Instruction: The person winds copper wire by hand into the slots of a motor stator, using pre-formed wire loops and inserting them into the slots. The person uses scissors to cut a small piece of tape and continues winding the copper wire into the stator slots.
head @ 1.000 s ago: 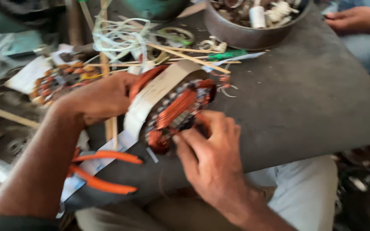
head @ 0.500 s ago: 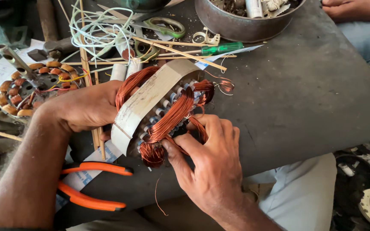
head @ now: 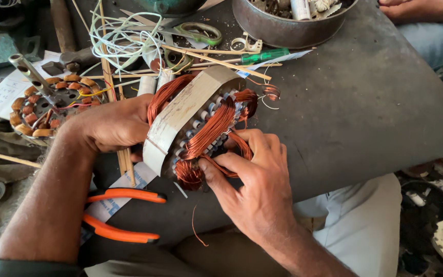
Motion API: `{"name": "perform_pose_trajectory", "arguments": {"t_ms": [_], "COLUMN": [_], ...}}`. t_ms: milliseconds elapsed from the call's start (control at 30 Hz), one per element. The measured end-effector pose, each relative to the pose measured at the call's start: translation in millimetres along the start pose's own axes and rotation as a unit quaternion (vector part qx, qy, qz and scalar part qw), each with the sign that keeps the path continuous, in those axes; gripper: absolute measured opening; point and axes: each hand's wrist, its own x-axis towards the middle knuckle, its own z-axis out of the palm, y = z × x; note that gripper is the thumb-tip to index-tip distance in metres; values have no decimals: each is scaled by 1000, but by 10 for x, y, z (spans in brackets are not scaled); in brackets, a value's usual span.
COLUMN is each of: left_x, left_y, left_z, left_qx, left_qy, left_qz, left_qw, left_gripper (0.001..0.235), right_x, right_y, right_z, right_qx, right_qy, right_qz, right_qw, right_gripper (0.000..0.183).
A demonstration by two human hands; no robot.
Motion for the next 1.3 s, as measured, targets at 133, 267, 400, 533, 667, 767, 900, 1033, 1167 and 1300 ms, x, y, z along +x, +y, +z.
{"name": "perform_pose_trajectory", "arguments": {"t_ms": [133, 267, 400, 533, 667, 767, 900, 1033, 1167, 1300], "left_x": [-25, 4, 42, 99, 103, 108, 110, 96, 81, 73], "left_y": [-25, -120, -165, -102, 2, 32, 11, -68, -112, -120], "left_z": [69, 16, -51, -13, 16, 39, 12, -21, -14, 9], "left_qx": [-7, -23, -47, -60, 10, 16, 67, 53, -5, 3], "left_qy": [23, -22, -52, -35, 3, -7, -1, 11, -6, -11], "left_qz": [39, 88, 45, 95, 93, 120, 132, 114, 167, 130], "left_qw": [999, 996, 997, 993, 996, 993, 989, 992, 986, 991], "left_gripper": [48, 47, 48, 79, 107, 116, 116, 107, 106, 94], "right_x": [-38, -47, -39, -3, 18, 12, 31, 37, 28, 20], "right_y": [17, 39, 41, 41, 75, 79, 84, 61, 55, 35], "right_z": [-32, -47, -50, -44, -35, -27, -43, -52, -38, -66], "right_qx": [46, 41, 39, 27, 31, 32, 34, 35, 24, 39], "right_qy": [24, 17, 9, 3, -6, -8, -10, -17, -28, -25], "right_qz": [-6, -10, 0, 4, 5, 9, 2, 5, 3, 9], "right_qw": [999, 999, 999, 1000, 999, 999, 999, 999, 999, 999], "right_gripper": [23, 26, 22, 20, 21, 21, 21, 28, 29, 18]}}
